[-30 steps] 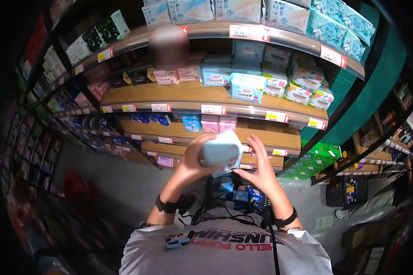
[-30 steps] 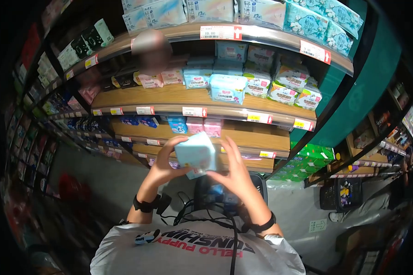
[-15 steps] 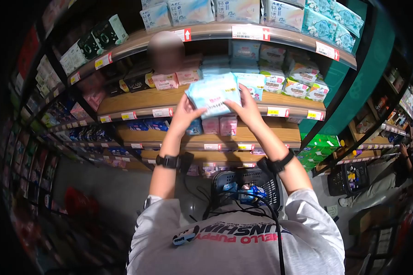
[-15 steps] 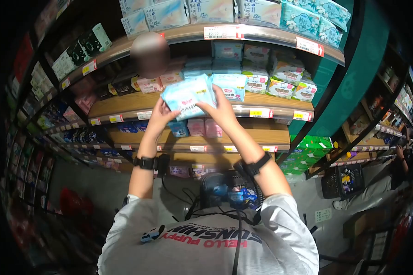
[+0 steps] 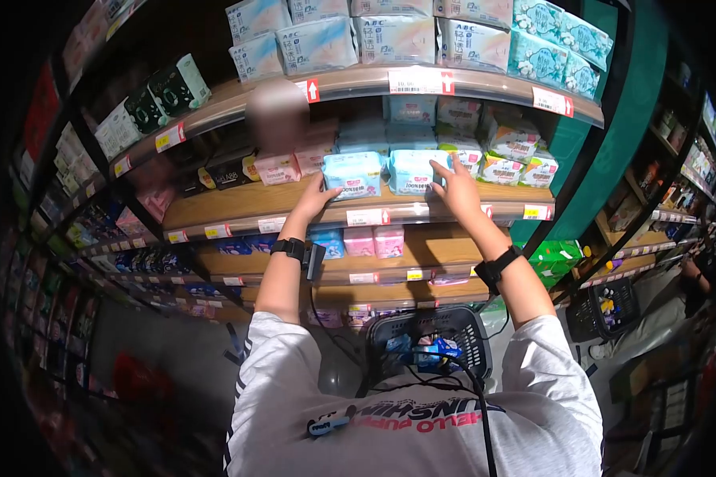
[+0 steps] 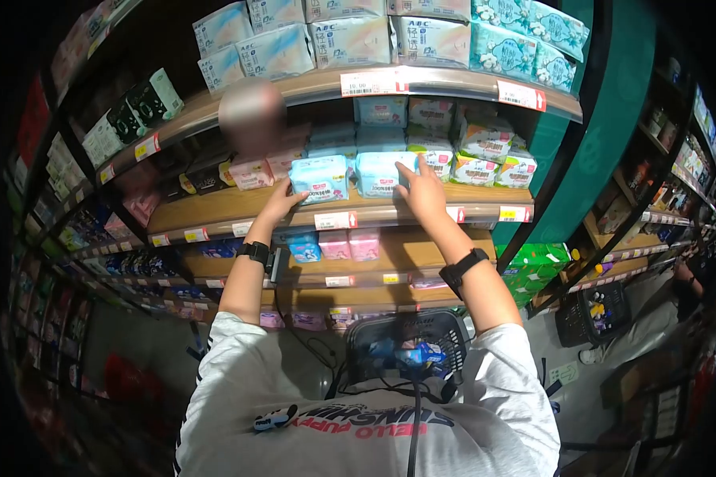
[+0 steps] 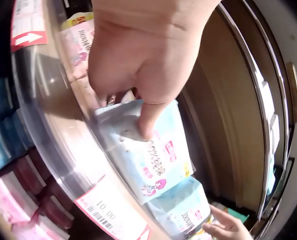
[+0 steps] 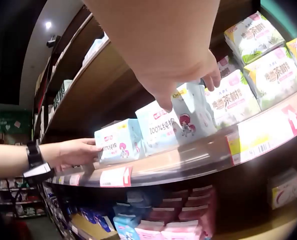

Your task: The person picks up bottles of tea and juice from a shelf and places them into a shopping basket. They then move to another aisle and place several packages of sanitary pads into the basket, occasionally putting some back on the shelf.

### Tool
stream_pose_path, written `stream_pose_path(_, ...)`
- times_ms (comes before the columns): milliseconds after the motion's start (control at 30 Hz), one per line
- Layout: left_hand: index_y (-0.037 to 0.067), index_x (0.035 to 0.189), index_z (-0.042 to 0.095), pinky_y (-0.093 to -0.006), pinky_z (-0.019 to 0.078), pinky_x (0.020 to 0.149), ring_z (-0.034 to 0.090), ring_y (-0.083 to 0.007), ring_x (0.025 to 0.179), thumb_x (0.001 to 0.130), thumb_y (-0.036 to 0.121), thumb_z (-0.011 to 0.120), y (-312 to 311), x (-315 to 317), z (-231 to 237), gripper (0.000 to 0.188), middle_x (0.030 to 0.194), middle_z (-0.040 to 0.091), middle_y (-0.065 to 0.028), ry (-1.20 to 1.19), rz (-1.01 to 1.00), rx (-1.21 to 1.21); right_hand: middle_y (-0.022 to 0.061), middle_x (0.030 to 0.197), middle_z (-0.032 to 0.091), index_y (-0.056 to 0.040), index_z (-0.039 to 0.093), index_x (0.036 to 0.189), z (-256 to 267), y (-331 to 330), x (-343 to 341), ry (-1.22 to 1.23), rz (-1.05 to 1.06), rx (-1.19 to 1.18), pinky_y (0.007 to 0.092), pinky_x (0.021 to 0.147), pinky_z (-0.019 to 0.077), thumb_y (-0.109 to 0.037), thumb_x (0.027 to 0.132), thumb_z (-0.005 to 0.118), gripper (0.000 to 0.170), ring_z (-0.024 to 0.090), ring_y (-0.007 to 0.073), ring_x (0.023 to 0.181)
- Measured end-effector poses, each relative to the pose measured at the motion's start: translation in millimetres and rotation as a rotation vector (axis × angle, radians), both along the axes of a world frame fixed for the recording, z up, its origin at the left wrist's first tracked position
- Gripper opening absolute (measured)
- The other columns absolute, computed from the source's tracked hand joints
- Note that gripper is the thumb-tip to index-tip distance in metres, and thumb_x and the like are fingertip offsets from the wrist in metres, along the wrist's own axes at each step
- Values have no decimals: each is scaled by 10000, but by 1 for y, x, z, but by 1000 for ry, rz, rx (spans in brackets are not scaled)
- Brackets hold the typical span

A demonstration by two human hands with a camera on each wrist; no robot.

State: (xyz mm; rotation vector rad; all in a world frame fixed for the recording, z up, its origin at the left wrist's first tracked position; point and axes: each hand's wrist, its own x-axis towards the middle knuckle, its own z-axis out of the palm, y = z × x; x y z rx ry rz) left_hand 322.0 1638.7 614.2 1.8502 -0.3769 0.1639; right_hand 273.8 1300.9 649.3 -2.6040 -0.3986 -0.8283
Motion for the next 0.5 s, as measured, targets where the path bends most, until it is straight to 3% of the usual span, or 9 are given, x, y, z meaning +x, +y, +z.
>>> stream_pose_path(33,-15,1100,516,-285,414,842,527,-186,927,757,123,659,8,24,-21,397,1053,543,-118,-102,133,280,249,1315,342,-250,499,1223,-2,-2,-1,-186,-11,-51,388,871,433,-207,727,667,525,500,365,1054)
stream_pose_path(133,-13,1084,535,-291,445,780,564,-191,795,754,156,663,-11,-7,4,392,918,596,-112,63,23,139,268,1291,360,-259,484,1234,-7,3,-8,-16,-39,104,390,817,465,-208,746,652,519,520,391,1011)
stream_pose_path(167,-2,1078,538,-295,464,728,594,-190,750,740,186,675,-13,-5,-1,410,849,625,-103,13,66,191,270,1246,409,-285,438,1267,-13,5,-6,-52,-24,88,388,754,487,-203,762,638,550,532,397,989)
stream_pose_path(267,9,1084,529,-304,457,763,604,-205,845,718,219,693,-15,-2,-16,453,922,634,-109,-85,153,146,259,1193,462,-259,353,1325,-20,6,0,100,35,150,399,778,473,-203,766,634,629,524,389,1006)
stream_pose_path(367,24,1181,441,-324,434,820,587,-229,941,710,234,698,-8,4,-26,576,981,630,-111,-147,166,194,248,1167,496,-125,272,1364,-29,3,-3,-34,155,237,399,858,425,-196,768,633,700,500,388,1052)
stream_pose_path(467,34,1255,365,-339,399,881,558,-256,997,706,205,686,-12,-10,-16,658,1023,607,-134,-99,145,114,196,1196,482,-29,258,1346,-38,-13,-6,6,68,244,440,939,347,-217,764,626,714,467,365,1082)
stream_pose_path(500,35,1276,344,-351,368,922,524,-271,1055,708,193,677,-13,-18,-9,677,1080,579,-148,-16,115,20,172,1266,427,-14,305,1317,-51,-19,-3,-130,8,94,453,1007,258,-255,775,608,666,380,341,1183)
